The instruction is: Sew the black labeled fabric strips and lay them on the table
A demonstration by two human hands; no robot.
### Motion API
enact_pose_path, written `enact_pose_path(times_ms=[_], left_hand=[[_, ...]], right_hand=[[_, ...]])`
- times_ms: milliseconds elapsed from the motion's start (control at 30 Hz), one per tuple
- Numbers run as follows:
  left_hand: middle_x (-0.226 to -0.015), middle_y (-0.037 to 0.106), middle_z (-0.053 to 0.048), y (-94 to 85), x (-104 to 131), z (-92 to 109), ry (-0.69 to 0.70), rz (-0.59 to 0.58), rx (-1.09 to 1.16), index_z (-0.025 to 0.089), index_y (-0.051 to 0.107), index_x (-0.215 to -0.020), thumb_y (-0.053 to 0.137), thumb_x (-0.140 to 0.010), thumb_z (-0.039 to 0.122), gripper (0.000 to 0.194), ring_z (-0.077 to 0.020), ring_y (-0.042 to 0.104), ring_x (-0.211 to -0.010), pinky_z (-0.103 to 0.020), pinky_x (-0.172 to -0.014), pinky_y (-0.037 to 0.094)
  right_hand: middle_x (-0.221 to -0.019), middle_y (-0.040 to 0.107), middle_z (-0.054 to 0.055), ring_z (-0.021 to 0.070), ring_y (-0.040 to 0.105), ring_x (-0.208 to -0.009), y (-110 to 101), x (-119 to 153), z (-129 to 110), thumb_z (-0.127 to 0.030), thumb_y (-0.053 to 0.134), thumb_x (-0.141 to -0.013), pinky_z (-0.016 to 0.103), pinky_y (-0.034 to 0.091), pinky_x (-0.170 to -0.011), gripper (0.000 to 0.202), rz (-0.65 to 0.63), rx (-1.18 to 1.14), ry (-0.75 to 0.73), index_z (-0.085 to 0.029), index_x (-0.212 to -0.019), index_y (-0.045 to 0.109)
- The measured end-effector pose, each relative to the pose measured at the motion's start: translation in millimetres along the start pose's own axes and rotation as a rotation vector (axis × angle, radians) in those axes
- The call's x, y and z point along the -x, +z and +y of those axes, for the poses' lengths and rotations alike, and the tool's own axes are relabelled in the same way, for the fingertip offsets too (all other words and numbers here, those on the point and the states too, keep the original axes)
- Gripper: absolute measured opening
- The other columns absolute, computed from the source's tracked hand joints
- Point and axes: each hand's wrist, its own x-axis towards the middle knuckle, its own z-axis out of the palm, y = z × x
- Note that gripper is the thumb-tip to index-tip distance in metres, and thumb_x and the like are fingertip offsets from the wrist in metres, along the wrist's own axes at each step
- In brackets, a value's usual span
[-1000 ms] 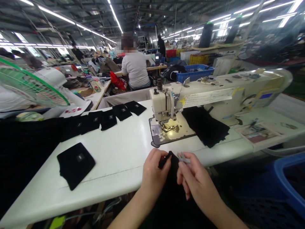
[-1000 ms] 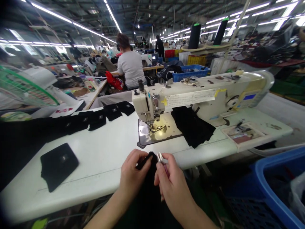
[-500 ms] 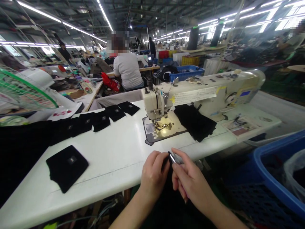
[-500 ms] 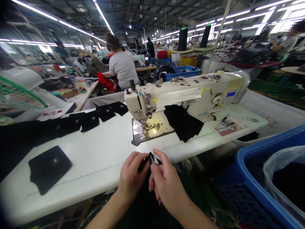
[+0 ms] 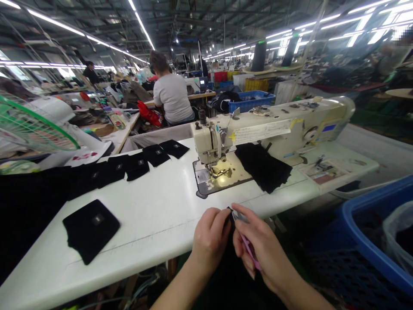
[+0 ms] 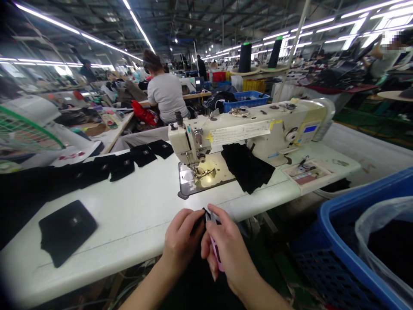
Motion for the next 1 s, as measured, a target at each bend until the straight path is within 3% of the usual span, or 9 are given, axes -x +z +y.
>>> enact_pose_path(times_ms=[100, 233, 333, 433, 567, 700, 800, 933, 1000], left_hand=[[-0.083, 0.06, -0.005, 1.0, -2.9, 3.2, -0.035, -0.013, 0.015, 0.016, 0.061, -0.108, 0.054, -0.098, 0.015, 0.012, -0.0156, 0.06, -0.072, -0.024, -0.067, 0.054], [-0.083, 0.061, -0.004, 0.1, -8.3, 7.0, -0.077, -0.05, 0.056, 0.016, 0.062, -0.106, 0.053, -0.097, 0.015, 0.013, -0.0155, 0.06, -0.071, -0.024, -0.067, 0.053], [-0.082, 0.062, -0.004, -1.4, -11.1, 7.9, -0.125, -0.065, 0.096, 0.017, 0.065, -0.103, 0.054, -0.095, 0.015, 0.014, -0.0155, 0.061, -0.071, -0.025, -0.068, 0.053], [-0.08, 0.062, -0.003, -5.8, -15.8, 7.9, -0.271, -0.105, 0.195, 0.018, 0.068, -0.096, 0.057, -0.091, 0.016, 0.013, -0.015, 0.06, -0.07, -0.025, -0.066, 0.051], [-0.077, 0.066, -0.002, -19.3, -27.9, 6.4, -0.722, -0.261, 0.521, 0.018, 0.071, -0.084, 0.065, -0.084, 0.025, 0.009, -0.0157, 0.061, -0.073, -0.026, -0.071, 0.05], [-0.076, 0.069, -0.001, -33.9, -37.7, 1.9, -1.111, -0.342, 0.934, 0.016, 0.07, -0.086, 0.078, -0.075, 0.038, 0.026, -0.0141, 0.062, -0.068, -0.024, -0.067, 0.049], [-0.076, 0.068, 0.0, -40.9, -40.8, -2.2, -1.228, -0.297, 1.066, 0.016, 0.069, -0.086, 0.086, -0.068, 0.038, 0.034, -0.0118, 0.061, -0.063, -0.022, -0.062, 0.048], [-0.073, 0.069, -0.001, -46.8, -46.4, -8.3, -1.288, -0.234, 1.09, 0.015, 0.069, -0.085, 0.088, -0.065, 0.042, 0.039, -0.0123, 0.062, -0.061, -0.021, -0.058, 0.048], [-0.073, 0.07, -0.002, -49.0, -51.1, -13.9, -1.278, -0.195, 1.041, 0.015, 0.069, -0.085, 0.088, -0.064, 0.042, 0.039, -0.0125, 0.062, -0.061, -0.021, -0.058, 0.048]], right_hand=[[-0.055, 0.054, -0.006, 0.0091, 0.036, -0.033, 0.9, -1.0, 13.9, -0.056, 0.048, -0.094, 0.019, 0.029, -0.031, 0.074, 0.108, 0.188, -0.172, -0.015, -0.153, 0.029], [-0.059, 0.051, -0.004, 0.015, 0.05, -0.047, -4.1, -3.9, 30.4, -0.046, 0.042, -0.1, 0.026, 0.044, -0.047, 0.061, 0.268, 0.53, -0.462, -0.014, -0.152, 0.036], [-0.059, 0.052, -0.002, 0.0178, 0.053, -0.051, -6.7, -5.0, 32.5, -0.044, 0.042, -0.099, 0.029, 0.048, -0.053, 0.059, 0.287, 0.619, -0.536, -0.013, -0.15, 0.04], [-0.06, 0.055, -0.003, 0.0155, 0.052, -0.048, -7.8, -2.8, 24.1, -0.049, 0.042, -0.099, 0.027, 0.045, -0.048, 0.062, 0.188, 0.513, -0.405, -0.015, -0.151, 0.037], [-0.061, 0.058, -0.005, 0.01, 0.042, -0.036, -17.1, 0.8, 4.0, -0.059, 0.044, -0.096, 0.021, 0.033, -0.036, 0.064, -0.045, 0.326, -0.134, -0.016, -0.144, 0.043], [-0.075, 0.06, -0.001, 0.0091, 0.048, -0.049, -35.4, -3.7, -7.0, -0.057, 0.051, -0.095, 0.022, 0.04, -0.045, 0.044, -0.033, 0.362, -0.177, -0.018, -0.115, 0.06], [-0.081, 0.063, 0.0, 0.0137, 0.056, -0.066, -44.3, -9.6, -4.4, -0.052, 0.062, -0.09, 0.025, 0.047, -0.06, 0.034, 0.044, 0.446, -0.234, -0.02, -0.101, 0.064], [-0.086, 0.069, 0.003, 0.0214, 0.062, -0.081, -44.8, -13.4, 5.8, -0.047, 0.072, -0.082, 0.034, 0.05, -0.076, 0.035, -0.122, 0.475, -0.131, -0.018, -0.101, 0.07], [-0.085, 0.07, 0.003, 0.0224, 0.063, -0.082, -43.4, -13.8, 11.6, -0.045, 0.071, -0.082, 0.035, 0.05, -0.078, 0.03, -0.118, 0.476, -0.091, -0.017, -0.094, 0.072]])
